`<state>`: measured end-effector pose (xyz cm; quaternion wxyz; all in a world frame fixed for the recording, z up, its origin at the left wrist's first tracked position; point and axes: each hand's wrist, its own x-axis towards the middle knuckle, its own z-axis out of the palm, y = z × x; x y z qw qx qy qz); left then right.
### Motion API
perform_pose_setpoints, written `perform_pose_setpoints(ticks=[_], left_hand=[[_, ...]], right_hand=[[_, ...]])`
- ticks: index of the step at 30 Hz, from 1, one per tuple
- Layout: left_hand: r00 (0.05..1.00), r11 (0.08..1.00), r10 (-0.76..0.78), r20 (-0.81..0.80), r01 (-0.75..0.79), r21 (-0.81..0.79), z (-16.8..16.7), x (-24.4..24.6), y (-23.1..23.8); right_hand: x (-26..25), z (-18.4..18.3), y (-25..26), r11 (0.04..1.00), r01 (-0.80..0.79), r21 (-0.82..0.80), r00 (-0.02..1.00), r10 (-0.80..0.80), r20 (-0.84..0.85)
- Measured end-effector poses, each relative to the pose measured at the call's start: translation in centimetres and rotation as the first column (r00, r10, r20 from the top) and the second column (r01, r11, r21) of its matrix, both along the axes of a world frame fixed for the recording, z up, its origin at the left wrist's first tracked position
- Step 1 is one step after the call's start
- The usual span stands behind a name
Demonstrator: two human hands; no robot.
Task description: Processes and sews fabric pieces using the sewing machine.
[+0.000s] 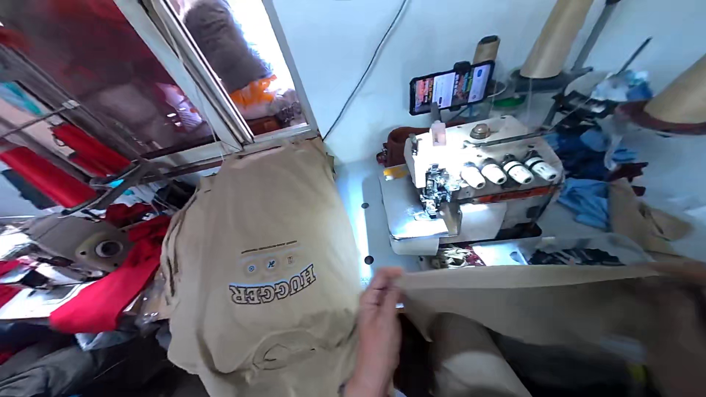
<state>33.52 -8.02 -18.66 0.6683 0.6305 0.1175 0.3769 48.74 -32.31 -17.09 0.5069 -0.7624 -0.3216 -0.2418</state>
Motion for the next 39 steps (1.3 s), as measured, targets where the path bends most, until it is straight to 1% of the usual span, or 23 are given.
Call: perform_pose_setpoints(ticks=[1,2,3,5,6,7,8,9,10,12,14,15,16,18,20,23,25,27,28,30,32,35,39], left_hand=[[0.987,0.986,0.136,0.084,-0.143,0.086,2.2,-2.0,1.5],[0.948,0.934,0.257,0.189,-0.294,0.205,4.7,-4.1,3.0],[0.885,0.830,0.341,0.318,-0.442,0.340,7.2,-6.4,4.7],[0.769,0.504,0.359,0.528,-0.636,0.584,11.2,-10.5,8.3],[0.738,0.341,0.348,0.578,-0.674,0.655,12.7,-11.5,9.9],[0.738,0.218,0.368,0.566,-0.660,0.719,13.6,-11.5,10.9],[0.760,0.140,0.415,0.500,-0.596,0.791,13.8,-10.6,11.6],[0.794,0.126,0.469,0.386,-0.493,0.861,13.4,-9.0,12.0],[0.828,0.176,0.511,0.232,-0.365,0.914,12.2,-7.0,12.8],[0.817,0.398,0.529,-0.232,0.003,0.917,7.6,-3.8,15.3],[0.678,0.634,0.406,-0.613,0.274,0.723,1.4,-2.0,17.9],[0.647,0.697,0.331,-0.687,0.324,0.640,-1.6,-1.7,18.9],[0.658,0.724,0.289,-0.696,0.326,0.608,-4.2,-1.6,19.6],[0.744,0.724,0.278,-0.608,0.254,0.642,-7.1,-1.8,20.2],[0.825,0.745,0.254,-0.506,0.167,0.646,-8.1,-1.9,20.6],[0.883,0.805,0.188,-0.430,0.113,0.583,-8.4,-2.2,20.9],[0.909,0.820,0.161,-0.384,0.093,0.565,-8.5,-2.4,21.0],[0.920,0.825,0.147,-0.364,0.089,0.558,-8.6,-2.5,21.1],[0.921,0.826,0.142,-0.362,0.092,0.556,-8.6,-2.5,21.1],[0.930,0.830,0.130,-0.345,0.088,0.551,-8.8,-2.6,21.1],[0.945,0.837,0.118,-0.306,0.071,0.543,-9.0,-2.7,21.1],[0.971,0.869,0.110,-0.212,0.010,0.495,-8.4,-2.8,20.6],[0.979,0.821,0.101,-0.178,0.019,0.570,-4.7,-2.6,19.9]], right_hand=[[-1.4,0.0,2.1,0.985,-0.169,0.036,0.983,0.171,-0.069],[-3.4,0.4,4.4,0.933,-0.353,0.073,0.918,0.360,-0.166],[-5.6,0.8,6.6,0.832,-0.541,0.119,0.793,0.553,-0.255],[-9.5,1.4,10.7,0.532,-0.820,0.211,0.460,0.832,-0.309],[-11.1,1.4,12.4,0.386,-0.892,0.236,0.312,0.902,-0.299],[-12.4,1.2,13.8,0.264,-0.931,0.254,0.187,0.939,-0.288],[-13.3,0.8,15.2,0.178,-0.947,0.269,0.094,0.950,-0.296],[-13.7,0.2,16.4,0.147,-0.948,0.284,0.044,0.940,-0.339],[-13.6,-0.5,17.3,0.179,-0.935,0.308,0.033,0.905,-0.424],[-12.1,-1.8,19.1,0.362,-0.845,0.394,0.003,0.740,-0.673],[-9.3,-3.2,20.5,0.610,-0.654,0.447,-0.108,0.509,-0.854],[-7.9,-3.8,21.0,0.707,-0.559,0.433,-0.166,0.416,-0.894],[-6.7,-4.4,21.4,0.764,-0.502,0.404,-0.205,0.349,-0.914],[-5.3,-5.2,21.8,0.790,-0.487,0.372,-0.251,0.281,-0.926],[-4.7,-5.2,22.4,0.749,-0.547,0.374,-0.302,0.241,-0.923],[-4.4,-4.7,24.5,0.668,-0.600,0.441,-0.456,0.167,-0.874],[-4.5,-4.5,26.3,0.734,-0.487,0.474,-0.530,0.183,-0.828],[-4.7,-4.2,28.0,0.838,-0.255,0.483,-0.554,0.283,-0.783],[-4.7,-4.2,28.8,0.864,-0.140,0.483,-0.530,0.347,-0.774],[-4.2,-4.4,30.1,0.868,0.019,0.497,-0.452,0.451,-0.769],[-3.4,-4.5,31.2,0.852,0.085,0.517,-0.395,0.505,-0.767],[-2.7,-4.8,31.9,0.826,-0.004,0.564,-0.266,0.543,-0.797],[-2.5,-5.9,32.2,0.820,-0.217,0.530,0.177,0.567,-0.804]])
